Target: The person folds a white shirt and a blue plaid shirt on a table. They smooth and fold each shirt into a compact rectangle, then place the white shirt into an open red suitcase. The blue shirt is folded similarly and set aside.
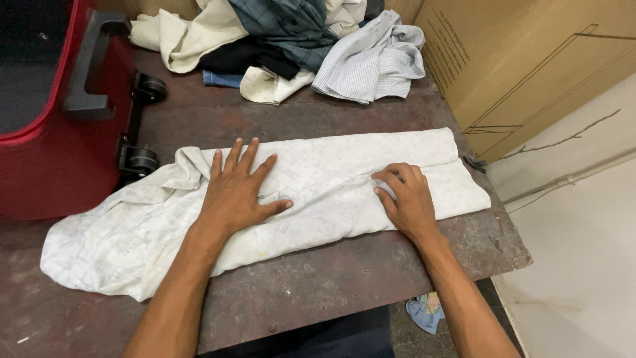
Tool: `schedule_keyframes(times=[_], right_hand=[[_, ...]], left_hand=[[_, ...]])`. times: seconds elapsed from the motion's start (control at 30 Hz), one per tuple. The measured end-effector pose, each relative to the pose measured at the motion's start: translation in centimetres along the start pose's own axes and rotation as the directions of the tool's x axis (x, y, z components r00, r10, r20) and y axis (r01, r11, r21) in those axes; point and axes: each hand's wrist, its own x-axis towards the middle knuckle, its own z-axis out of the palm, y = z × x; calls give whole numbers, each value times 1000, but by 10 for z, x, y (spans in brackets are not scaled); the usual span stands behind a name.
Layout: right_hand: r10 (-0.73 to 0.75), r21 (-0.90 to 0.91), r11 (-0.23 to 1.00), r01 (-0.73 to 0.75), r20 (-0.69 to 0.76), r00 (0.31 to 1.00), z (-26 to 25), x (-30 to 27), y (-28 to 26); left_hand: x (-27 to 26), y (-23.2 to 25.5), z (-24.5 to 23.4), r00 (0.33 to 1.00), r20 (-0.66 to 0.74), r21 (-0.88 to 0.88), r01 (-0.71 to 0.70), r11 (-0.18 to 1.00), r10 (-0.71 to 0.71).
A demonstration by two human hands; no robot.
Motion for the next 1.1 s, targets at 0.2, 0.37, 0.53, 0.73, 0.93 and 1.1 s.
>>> schedule_keyframes(times=[0.2,0.37,0.53,0.73,0.93,1.1], right_hand=[[41,3,999,-41,-20,999,5,5,-3],[4,37,999,-2,-61,998,5,2,-2],[1,49,999,1,-43,999,3,0,2],[-2,2,1000,2,-24,1000,7,2,3],[-42,-21,999,41,-37,998,7,4,-2],[3,-4,1000,-3,-94,996,8,1,0]], left_hand=[[-5,18,-7,968,-125,-40,-223,974,217],[-7,19,-10,980,-40,-184,-199,963,195],[-7,22,-8,976,-131,-168,-196,966,175],[-4,26,-2,951,-297,-466,-69,882,-82],[-6,34,-5,866,-488,-491,-166,855,-112],[-8,41,-14,975,-219,-444,-55,894,-49]])
